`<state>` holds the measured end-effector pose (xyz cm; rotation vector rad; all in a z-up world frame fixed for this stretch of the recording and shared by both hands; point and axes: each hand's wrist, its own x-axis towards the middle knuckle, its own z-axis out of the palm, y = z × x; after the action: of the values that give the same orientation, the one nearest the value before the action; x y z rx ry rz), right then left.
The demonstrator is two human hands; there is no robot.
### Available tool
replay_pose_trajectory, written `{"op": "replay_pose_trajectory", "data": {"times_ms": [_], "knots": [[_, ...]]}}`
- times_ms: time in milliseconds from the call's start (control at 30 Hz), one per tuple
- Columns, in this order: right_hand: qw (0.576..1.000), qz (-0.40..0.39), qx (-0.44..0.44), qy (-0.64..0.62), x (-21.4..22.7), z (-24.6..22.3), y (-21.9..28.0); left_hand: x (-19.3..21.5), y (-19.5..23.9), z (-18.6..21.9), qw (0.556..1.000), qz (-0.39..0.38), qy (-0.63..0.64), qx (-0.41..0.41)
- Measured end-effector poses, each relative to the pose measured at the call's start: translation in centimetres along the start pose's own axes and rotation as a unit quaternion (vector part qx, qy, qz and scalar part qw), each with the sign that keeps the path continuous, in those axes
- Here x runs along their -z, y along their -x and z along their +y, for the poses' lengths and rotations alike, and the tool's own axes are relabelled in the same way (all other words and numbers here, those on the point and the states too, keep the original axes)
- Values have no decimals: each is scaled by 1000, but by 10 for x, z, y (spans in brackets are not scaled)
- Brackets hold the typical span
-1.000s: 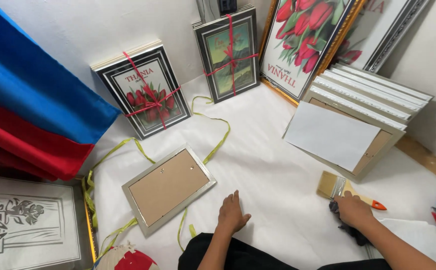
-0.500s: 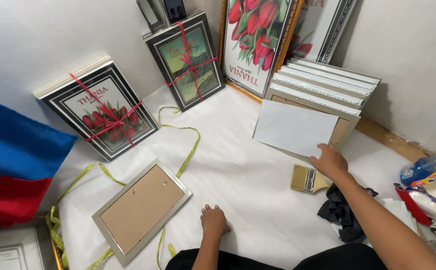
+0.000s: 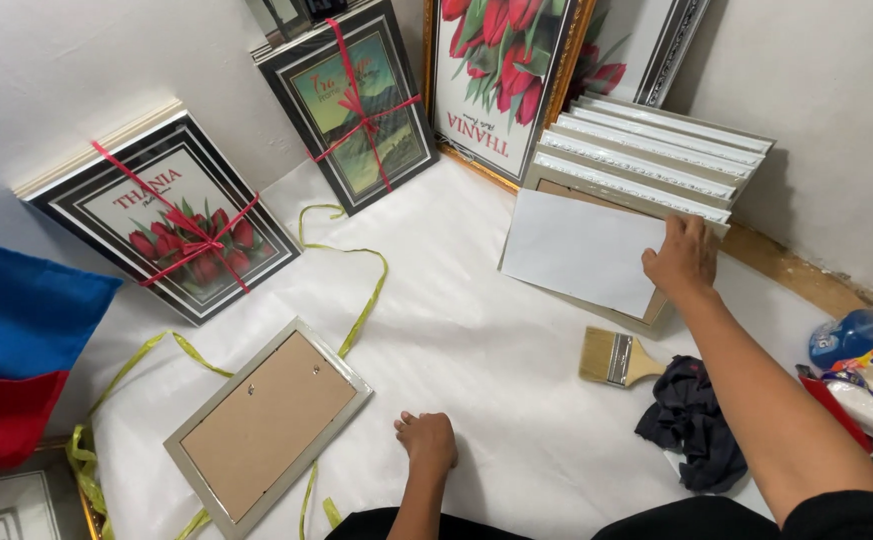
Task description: Clean and prepare picture frames using a cloth and a brush
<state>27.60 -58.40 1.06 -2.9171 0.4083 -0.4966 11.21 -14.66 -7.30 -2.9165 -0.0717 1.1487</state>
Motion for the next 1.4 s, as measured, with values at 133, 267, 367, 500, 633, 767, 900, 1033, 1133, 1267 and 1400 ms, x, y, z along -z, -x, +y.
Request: {"op": "replay_pose_trajectory", "data": {"times_ms": [133,267,367,500,633,767,900,1033,1133,1267,1400], "knots": [[1000,-23,10,12,-5,4,-6,-5,-8,1,1000,-5,-2,10],[1000,-26,-9,13,-9,11,-8,-8,-10,2,1000,-2,-17,9],[1000,-17,-13,8,-5,7,-8,-7,-11,2,1000,8,-17,5],[991,61,63,-97,16,-31,11,-4,-8,3,1000,2,-14,10],[957,160,171,-169,42,-91,15,-15,-14,3,999,47,-7,12],[900,207,268,-275,67,-157,25,-17,-14,2,998,60,-11,6],[872,192,314,-323,55,-210,38,-9,-4,-2,999,40,-18,-21],[877,126,327,-329,23,-239,62,-13,-5,-4,999,31,0,-19],[885,30,326,-330,-21,-247,74,-18,-12,-4,998,46,20,-23],[930,-165,241,-221,-55,-254,83,-17,-13,-2,999,33,21,-12],[911,-362,170,-101,-45,-253,78,-6,-7,1,999,22,32,-1]]}}
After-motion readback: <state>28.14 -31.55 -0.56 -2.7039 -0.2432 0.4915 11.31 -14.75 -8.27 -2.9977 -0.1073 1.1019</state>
